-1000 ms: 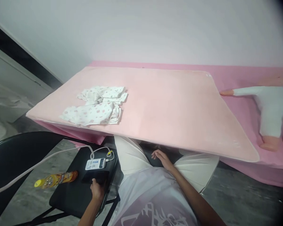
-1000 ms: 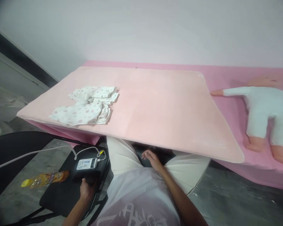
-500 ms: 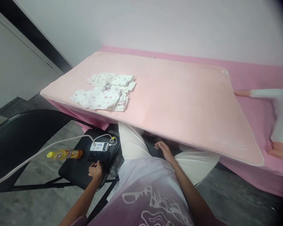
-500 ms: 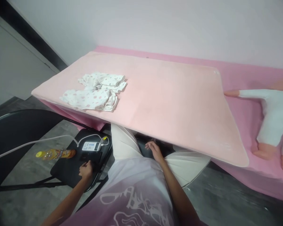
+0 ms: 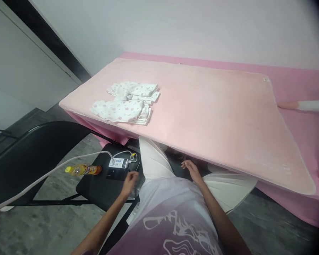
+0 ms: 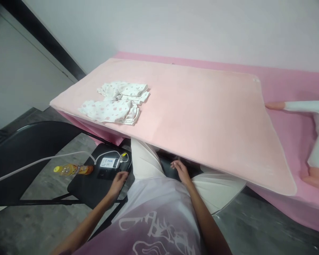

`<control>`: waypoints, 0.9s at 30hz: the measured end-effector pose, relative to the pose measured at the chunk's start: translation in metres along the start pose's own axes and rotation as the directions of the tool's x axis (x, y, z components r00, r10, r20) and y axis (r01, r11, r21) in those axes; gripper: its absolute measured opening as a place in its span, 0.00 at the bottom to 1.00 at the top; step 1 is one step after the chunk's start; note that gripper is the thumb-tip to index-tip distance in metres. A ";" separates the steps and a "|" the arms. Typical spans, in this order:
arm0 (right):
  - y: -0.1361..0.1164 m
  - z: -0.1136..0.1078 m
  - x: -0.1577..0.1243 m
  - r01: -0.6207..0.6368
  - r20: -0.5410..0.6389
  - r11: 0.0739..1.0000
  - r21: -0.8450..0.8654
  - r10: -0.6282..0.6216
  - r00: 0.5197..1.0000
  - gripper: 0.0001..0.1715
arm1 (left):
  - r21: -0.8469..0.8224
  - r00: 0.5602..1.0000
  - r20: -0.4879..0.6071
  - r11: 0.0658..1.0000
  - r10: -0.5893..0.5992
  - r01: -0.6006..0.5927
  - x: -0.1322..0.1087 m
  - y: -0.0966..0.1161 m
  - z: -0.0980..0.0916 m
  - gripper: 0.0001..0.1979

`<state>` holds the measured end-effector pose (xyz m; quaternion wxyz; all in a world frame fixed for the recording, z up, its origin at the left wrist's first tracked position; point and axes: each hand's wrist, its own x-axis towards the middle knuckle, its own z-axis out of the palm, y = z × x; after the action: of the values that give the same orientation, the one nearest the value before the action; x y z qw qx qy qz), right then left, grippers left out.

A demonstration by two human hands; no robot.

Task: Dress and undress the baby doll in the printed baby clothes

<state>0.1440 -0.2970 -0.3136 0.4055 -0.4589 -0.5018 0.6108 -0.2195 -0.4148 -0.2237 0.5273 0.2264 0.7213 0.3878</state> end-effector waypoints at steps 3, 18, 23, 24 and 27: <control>0.001 -0.001 -0.001 0.010 -0.027 1.000 -0.004 -0.010 1.000 0.29 | 0.092 0.812 0.548 0.950 0.202 -0.298 -0.032 0.059 0.039 0.12; 0.011 -0.008 0.000 0.024 -0.105 0.999 -0.035 -0.027 0.994 0.32 | 0.725 0.571 -0.442 0.650 0.692 -0.227 0.149 0.351 0.000 0.29; 0.020 -0.009 -0.002 -0.010 -0.128 0.999 -0.032 0.006 0.992 0.31 | 0.777 0.718 -0.415 0.628 0.558 -0.039 0.213 0.391 -0.017 0.43; 0.021 -0.008 -0.002 -0.015 -0.130 0.999 -0.033 0.011 0.991 0.31 | 0.776 0.737 -0.423 0.630 0.526 -0.004 0.223 0.397 -0.022 0.46; 0.021 -0.007 -0.002 -0.023 -0.139 0.999 -0.036 0.018 0.990 0.30 | 0.752 0.781 -0.430 0.658 0.453 0.032 0.247 0.410 -0.037 0.44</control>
<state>0.1502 -0.3005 -0.3346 0.4244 -0.5129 -0.4791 0.5720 -0.3724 -0.0009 -0.0355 0.0931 0.3715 0.9056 0.1821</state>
